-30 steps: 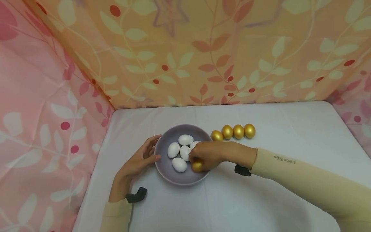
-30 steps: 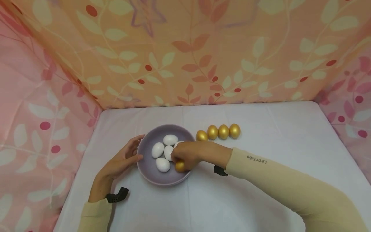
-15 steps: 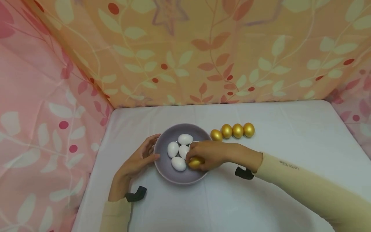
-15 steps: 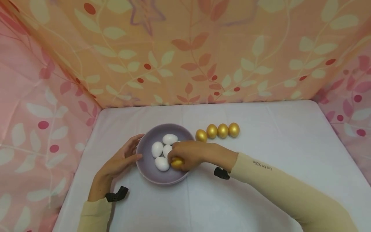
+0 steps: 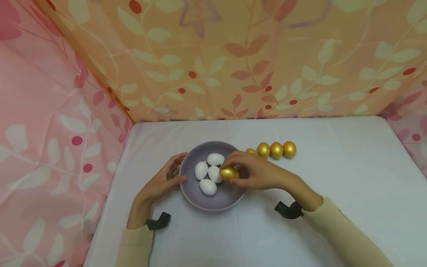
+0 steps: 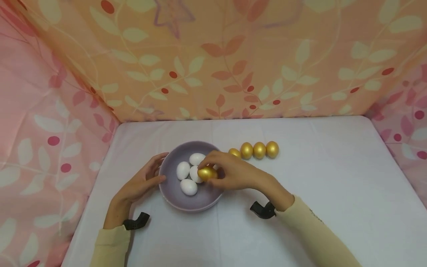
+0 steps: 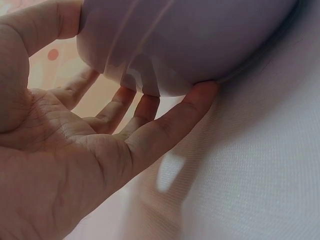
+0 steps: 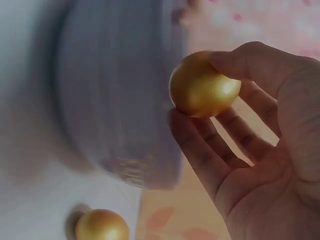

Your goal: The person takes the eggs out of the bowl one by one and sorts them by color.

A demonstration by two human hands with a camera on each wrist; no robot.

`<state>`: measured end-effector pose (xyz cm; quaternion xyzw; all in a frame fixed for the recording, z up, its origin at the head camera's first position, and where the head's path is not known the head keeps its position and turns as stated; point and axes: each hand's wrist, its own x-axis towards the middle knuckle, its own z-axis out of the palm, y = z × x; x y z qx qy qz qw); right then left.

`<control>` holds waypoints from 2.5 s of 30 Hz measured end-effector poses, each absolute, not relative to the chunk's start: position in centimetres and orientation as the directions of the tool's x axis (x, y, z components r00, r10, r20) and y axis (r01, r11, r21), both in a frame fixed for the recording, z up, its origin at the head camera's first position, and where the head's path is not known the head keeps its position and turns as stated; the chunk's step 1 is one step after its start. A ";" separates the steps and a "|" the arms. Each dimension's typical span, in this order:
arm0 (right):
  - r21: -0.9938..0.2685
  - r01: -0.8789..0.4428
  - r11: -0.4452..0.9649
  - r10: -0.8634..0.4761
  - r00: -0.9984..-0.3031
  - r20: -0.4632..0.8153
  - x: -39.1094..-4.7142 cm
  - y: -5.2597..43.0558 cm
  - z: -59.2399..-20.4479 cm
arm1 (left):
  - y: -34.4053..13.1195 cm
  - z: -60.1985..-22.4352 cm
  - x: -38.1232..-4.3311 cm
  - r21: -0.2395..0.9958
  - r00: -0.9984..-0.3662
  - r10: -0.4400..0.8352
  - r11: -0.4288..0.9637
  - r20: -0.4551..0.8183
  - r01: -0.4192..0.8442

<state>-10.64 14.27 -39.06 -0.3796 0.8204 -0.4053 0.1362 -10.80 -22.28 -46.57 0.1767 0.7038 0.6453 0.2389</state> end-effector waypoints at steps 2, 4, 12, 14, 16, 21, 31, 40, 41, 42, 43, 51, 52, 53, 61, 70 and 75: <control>-0.817 -0.468 0.337 -0.695 -0.709 0.119 -10.4 14.9 -39.1 | -22.2 -46.6 -10.8 0.993 -0.822 0.558 0.103 -0.111 -0.064; -0.857 -0.419 0.299 -0.650 -0.747 0.139 -10.2 15.6 -39.0 | -22.2 -46.6 -10.8 0.993 -0.821 0.560 0.101 -0.111 -0.065; -0.907 -0.350 0.234 -0.485 -0.851 0.202 -9.3 16.7 -39.5 | -22.2 -46.7 -10.8 0.994 -0.821 0.562 0.078 -0.105 -0.074; -0.919 -0.331 0.213 -0.452 -0.868 0.207 -8.9 16.7 -39.9 | -22.2 -46.9 -10.7 0.994 -0.823 0.558 0.082 -0.107 -0.074; -0.930 -0.308 0.203 -0.429 -0.882 0.198 -8.6 16.7 -40.3 | -22.3 -47.1 -10.6 0.992 -0.823 0.556 0.095 -0.118 -0.078; -0.935 -0.272 0.229 -0.383 -0.908 0.171 -8.5 17.5 -41.0 | -22.3 -47.6 -10.2 0.992 -0.814 0.568 0.096 -0.121 -0.081; -0.937 -0.231 0.262 -0.308 -0.940 0.146 -9.0 19.4 -41.4 | -22.0 -47.1 -10.6 0.992 -0.814 0.566 0.092 -0.127 -0.090; -0.937 -0.250 0.245 -0.218 -0.956 0.198 -9.6 21.7 -41.4 | -22.2 -46.8 -11.0 0.992 -0.814 0.569 0.100 -0.117 -0.073; -0.937 -0.242 0.254 -0.207 -0.959 0.192 -9.7 22.0 -41.4 | -22.2 -46.8 -11.0 0.993 -0.814 0.569 0.099 -0.115 -0.071; -0.937 -0.233 0.261 -0.198 -0.963 0.184 -9.7 22.2 -41.5 | -22.2 -46.7 -11.0 0.993 -0.815 0.569 0.099 -0.114 -0.070; -0.934 -0.226 0.276 -0.187 -0.966 0.178 -9.8 22.5 -41.6 | -22.2 -46.7 -11.0 0.993 -0.816 0.567 0.100 -0.115 -0.070; -0.928 -0.174 0.329 -0.131 -0.982 0.138 -10.3 24.3 -42.4 | -22.4 -47.0 -10.5 0.993 -0.818 0.565 0.096 -0.110 -0.066; -0.928 -0.170 0.332 -0.124 -0.983 0.136 -10.4 24.5 -42.4 | -22.4 -47.0 -10.5 0.993 -0.818 0.565 0.094 -0.108 -0.066; -0.926 -0.166 0.338 -0.118 -0.984 0.133 -10.4 24.6 -42.5 | -22.4 -47.0 -10.5 0.993 -0.818 0.564 0.092 -0.109 -0.069; -0.908 -0.140 0.395 -0.087 -0.990 0.114 -10.8 25.4 -43.0 | -22.3 -47.1 -10.6 0.993 -0.817 0.564 0.095 -0.116 -0.075; -0.908 -0.074 0.413 0.016 -0.996 0.089 -10.5 27.5 -42.8 | -22.3 -46.8 -10.6 0.992 -0.817 0.566 0.109 -0.114 -0.063; -0.889 -0.028 0.457 0.085 -0.993 0.075 -10.5 28.5 -42.9 | -22.3 -46.8 -10.5 0.993 -0.814 0.571 0.095 -0.108 -0.064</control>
